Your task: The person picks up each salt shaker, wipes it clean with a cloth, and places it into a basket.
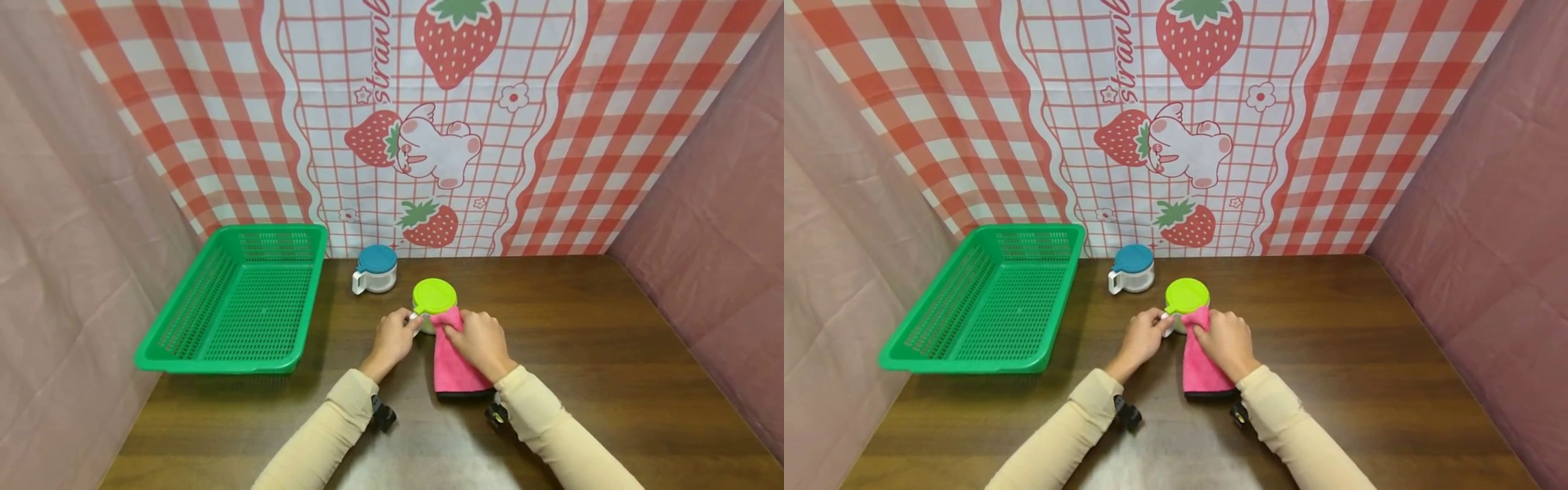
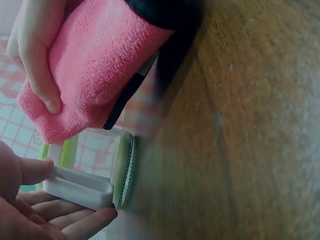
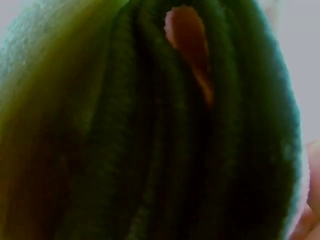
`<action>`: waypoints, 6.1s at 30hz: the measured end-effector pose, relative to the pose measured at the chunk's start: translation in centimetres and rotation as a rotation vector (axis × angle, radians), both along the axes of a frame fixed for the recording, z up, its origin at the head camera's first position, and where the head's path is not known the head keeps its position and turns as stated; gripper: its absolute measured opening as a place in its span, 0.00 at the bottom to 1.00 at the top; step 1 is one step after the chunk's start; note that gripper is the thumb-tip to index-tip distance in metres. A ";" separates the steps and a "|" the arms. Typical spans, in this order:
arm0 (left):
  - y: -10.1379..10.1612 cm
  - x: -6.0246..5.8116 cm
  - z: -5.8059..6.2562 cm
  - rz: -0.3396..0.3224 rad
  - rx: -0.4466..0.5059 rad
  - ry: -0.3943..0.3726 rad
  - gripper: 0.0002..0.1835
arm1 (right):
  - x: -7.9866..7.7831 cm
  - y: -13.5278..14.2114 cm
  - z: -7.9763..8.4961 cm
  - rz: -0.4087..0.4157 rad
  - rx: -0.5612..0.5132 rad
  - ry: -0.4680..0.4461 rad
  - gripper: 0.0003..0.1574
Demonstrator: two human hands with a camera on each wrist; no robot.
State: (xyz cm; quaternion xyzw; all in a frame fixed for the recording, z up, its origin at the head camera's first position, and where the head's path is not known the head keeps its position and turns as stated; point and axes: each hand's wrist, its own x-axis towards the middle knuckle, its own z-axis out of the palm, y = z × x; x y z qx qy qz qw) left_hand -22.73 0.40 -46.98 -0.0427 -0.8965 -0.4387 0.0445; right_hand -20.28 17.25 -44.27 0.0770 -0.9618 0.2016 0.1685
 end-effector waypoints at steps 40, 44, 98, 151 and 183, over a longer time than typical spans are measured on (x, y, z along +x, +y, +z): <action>-0.2 -0.3 0.2 0.011 -0.002 -0.037 0.13 | 0.3 -0.8 -0.2 -0.024 0.123 0.009 0.22; -0.2 -0.3 0.3 0.014 -0.004 -0.032 0.13 | 0.2 -0.8 0.3 -0.029 0.106 0.042 0.21; -0.1 -0.4 0.2 -0.043 -0.091 0.007 0.11 | -0.9 0.5 -1.2 -0.003 0.028 -0.064 0.15; -2.1 -0.3 0.9 -0.212 -0.160 -0.016 0.09 | -0.3 2.4 0.1 0.054 -0.024 -0.123 0.19; -1.6 -0.2 0.9 -0.186 -0.185 0.013 0.10 | 0.8 -1.5 -1.6 -0.006 0.103 -0.058 0.23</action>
